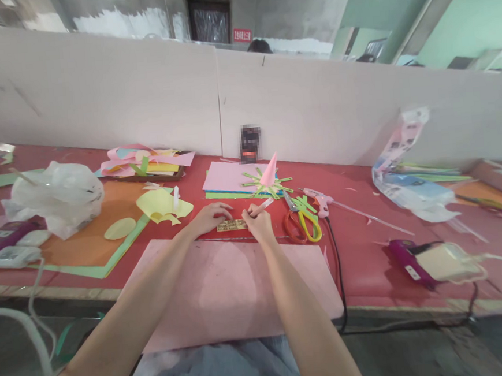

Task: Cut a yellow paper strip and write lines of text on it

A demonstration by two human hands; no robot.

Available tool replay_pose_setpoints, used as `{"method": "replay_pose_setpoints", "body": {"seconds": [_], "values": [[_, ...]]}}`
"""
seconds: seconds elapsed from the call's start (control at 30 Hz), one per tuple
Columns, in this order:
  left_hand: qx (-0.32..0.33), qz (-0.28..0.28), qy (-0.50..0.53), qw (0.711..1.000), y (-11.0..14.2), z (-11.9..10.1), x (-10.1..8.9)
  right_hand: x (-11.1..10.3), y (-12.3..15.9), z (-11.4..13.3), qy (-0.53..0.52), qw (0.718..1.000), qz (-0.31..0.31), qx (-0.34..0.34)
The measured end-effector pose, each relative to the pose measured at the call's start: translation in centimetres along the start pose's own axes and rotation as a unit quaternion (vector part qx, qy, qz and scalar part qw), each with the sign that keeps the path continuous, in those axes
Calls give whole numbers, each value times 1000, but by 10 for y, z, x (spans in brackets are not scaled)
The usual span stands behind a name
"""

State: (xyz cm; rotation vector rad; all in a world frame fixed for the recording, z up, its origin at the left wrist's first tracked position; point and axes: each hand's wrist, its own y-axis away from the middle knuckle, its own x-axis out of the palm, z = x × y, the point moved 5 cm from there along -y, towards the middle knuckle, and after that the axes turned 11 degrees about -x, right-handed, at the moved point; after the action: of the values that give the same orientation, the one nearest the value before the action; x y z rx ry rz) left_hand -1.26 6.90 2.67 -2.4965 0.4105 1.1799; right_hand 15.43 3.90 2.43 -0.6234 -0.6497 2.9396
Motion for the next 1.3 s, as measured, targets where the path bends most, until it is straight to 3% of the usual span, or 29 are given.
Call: {"method": "replay_pose_setpoints", "body": {"seconds": [0.3,1.3], "values": [[1,-1,4,1000,0,0,0,-5,0,2,8,999,-33,33],[-2,-4,1,1000,0,1,0,-5,0,3,34,999,-26,10]]}}
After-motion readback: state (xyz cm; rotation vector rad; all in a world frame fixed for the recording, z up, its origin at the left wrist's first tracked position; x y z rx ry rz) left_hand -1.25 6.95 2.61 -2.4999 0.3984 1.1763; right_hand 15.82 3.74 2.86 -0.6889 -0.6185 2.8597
